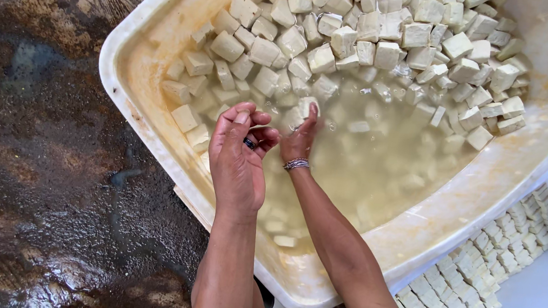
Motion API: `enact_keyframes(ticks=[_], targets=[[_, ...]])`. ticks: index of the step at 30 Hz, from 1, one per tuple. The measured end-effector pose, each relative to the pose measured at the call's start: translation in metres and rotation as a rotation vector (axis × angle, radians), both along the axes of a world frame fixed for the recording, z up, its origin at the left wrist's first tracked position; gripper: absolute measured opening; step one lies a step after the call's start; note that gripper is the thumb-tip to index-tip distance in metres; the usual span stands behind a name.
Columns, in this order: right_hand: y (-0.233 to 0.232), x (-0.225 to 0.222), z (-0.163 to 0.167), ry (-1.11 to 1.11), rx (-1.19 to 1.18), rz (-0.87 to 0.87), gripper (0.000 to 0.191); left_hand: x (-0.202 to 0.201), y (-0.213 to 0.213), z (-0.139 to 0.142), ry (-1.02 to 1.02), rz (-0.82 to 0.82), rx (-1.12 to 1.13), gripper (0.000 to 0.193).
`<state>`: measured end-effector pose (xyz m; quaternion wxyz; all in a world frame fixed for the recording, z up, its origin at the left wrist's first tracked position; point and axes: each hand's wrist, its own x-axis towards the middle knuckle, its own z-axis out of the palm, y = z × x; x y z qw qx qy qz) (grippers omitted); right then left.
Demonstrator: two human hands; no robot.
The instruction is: The person repeatedly scoops small white cubes from a water-filled tub, rinses them by hand, and places them into a second tub where they are arranged in neat rows. The process continues throughout the clip.
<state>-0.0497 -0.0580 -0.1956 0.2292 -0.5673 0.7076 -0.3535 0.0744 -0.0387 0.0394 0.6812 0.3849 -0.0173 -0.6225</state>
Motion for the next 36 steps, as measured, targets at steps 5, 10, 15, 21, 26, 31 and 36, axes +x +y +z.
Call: enact_keyframes(ticks=[5,10,15,21,26,31,36], targets=[[0.000,-0.015,0.015,-0.599,-0.045,-0.102,0.108,-0.002,0.001,-0.017,-0.047,-0.003,0.030,0.021],[0.004,-0.039,0.065,-0.833,-0.136,-0.098,0.105,-0.033,-0.007,-0.037,-0.344,-0.113,0.027,0.024],[0.053,-0.094,0.150,-0.600,-0.341,0.073,0.107,-0.096,0.012,-0.026,-0.161,-0.469,0.234,0.037],[0.164,-0.187,0.240,-0.006,-0.510,0.295,0.069,-0.174,0.096,-0.013,0.206,-0.612,-0.015,0.035],[0.255,-0.250,0.273,-0.305,-0.371,0.123,0.042,-0.242,0.176,-0.010,0.320,-0.595,0.131,0.027],[0.314,-0.292,0.284,0.109,-0.468,0.146,0.043,-0.289,0.235,-0.007,0.305,-0.668,0.166,0.032],[0.358,-0.317,0.283,0.089,-0.378,0.120,0.054,-0.310,0.276,-0.016,0.297,-0.732,0.129,0.033]])
